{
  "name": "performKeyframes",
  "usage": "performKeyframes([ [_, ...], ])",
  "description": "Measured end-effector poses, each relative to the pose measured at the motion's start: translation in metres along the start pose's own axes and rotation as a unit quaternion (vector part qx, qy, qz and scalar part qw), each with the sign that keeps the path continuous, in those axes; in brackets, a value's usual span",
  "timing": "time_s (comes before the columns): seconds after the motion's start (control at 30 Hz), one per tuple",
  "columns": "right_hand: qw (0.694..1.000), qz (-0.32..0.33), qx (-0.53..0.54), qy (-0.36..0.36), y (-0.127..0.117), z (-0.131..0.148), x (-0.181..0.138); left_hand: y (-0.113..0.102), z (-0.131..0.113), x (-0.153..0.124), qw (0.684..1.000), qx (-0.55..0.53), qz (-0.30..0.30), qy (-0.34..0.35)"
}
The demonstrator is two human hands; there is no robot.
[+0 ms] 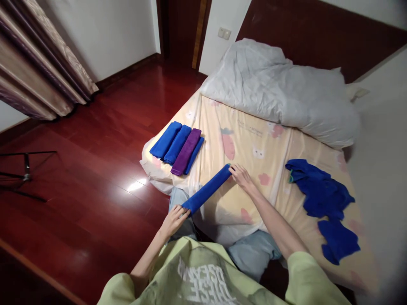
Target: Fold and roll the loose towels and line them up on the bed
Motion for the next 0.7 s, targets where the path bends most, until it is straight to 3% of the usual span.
performKeyframes([
  [0.1, 1.0, -0.026, -0.002, -0.015, -0.018, 0.016, 0.097, -0.031, 0.049, 0.014, 0.998, 0.026, -0.062, -0.017],
  [0.2, 0.997, -0.07, 0.015, -0.017, -0.035, 0.039, 0.203, -0.059, 0.114, 0.027, 0.99, 0.084, -0.101, -0.047],
  [0.37, 0.99, -0.123, 0.059, -0.029, -0.036, 0.086, 0.345, -0.079, 0.207, 0.036, 0.974, 0.176, -0.126, -0.061],
  [0.5, 0.991, -0.108, 0.07, -0.045, -0.006, 0.112, 0.402, -0.07, 0.243, 0.033, 0.975, 0.192, -0.084, -0.072],
  [0.7, 0.991, -0.048, 0.118, -0.035, 0.044, 0.121, 0.417, -0.053, 0.257, 0.02, 0.977, 0.181, -0.067, -0.092],
])
Point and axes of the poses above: each hand's wrist, its own x-axis towards the middle knuckle, its own y-axis out of the palm, z = x × y, the point moved 4 cm from there along x, towards the middle knuckle, and after that the axes turned 12 degrees about y, right-handed, at the moved point
